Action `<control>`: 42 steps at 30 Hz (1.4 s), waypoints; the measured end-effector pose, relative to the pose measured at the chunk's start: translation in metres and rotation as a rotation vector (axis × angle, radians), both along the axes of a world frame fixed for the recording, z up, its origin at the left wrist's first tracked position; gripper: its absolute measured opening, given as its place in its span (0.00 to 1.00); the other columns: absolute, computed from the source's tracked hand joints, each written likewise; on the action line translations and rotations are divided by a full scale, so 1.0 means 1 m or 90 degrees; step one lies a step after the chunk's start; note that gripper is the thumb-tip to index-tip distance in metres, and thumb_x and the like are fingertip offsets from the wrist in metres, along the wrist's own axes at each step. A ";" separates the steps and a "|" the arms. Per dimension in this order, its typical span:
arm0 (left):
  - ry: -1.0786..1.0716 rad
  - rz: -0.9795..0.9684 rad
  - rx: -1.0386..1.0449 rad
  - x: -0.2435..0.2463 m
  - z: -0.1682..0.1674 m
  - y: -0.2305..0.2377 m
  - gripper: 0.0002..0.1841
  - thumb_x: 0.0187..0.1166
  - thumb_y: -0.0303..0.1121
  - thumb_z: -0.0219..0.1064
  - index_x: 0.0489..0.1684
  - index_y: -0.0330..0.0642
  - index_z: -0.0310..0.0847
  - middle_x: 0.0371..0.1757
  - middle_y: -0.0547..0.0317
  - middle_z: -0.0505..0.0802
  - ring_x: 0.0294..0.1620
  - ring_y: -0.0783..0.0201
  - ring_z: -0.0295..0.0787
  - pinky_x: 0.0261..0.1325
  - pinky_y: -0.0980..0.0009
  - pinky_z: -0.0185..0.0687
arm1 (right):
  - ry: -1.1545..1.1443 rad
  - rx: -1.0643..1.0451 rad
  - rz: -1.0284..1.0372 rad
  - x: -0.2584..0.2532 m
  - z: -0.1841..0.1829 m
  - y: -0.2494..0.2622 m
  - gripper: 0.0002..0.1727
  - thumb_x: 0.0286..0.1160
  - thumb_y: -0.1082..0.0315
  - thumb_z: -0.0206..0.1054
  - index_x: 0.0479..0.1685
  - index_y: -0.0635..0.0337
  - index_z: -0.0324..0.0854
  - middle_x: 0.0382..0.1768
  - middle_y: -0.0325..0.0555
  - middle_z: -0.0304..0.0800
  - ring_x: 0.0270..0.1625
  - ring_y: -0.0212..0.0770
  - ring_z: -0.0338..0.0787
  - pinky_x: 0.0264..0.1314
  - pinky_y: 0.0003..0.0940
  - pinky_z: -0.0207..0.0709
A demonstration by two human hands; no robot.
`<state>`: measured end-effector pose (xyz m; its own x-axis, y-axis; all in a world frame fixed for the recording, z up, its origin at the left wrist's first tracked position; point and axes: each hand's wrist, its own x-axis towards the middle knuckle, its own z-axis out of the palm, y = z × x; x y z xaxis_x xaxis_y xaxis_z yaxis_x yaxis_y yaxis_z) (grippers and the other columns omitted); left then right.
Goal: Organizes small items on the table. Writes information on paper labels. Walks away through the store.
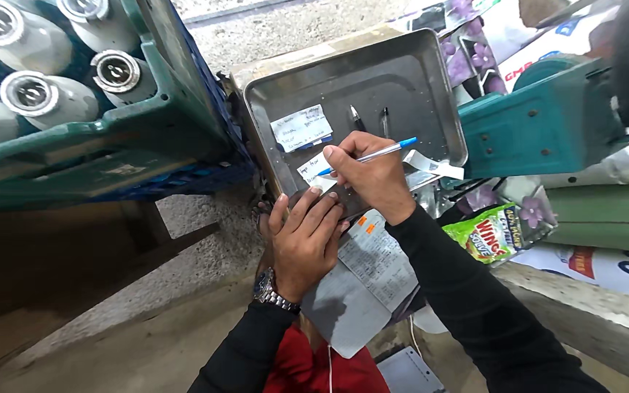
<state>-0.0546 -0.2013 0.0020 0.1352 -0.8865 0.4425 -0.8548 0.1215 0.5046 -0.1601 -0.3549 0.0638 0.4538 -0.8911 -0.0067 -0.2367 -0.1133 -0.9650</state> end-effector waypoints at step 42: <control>0.004 0.017 0.005 -0.004 0.003 0.000 0.15 0.82 0.46 0.65 0.59 0.60 0.94 0.72 0.72 0.90 0.85 0.63 0.72 0.93 0.41 0.44 | -0.015 -0.014 -0.040 -0.011 -0.002 -0.005 0.12 0.81 0.65 0.71 0.31 0.63 0.84 0.21 0.42 0.87 0.19 0.34 0.86 0.20 0.28 0.82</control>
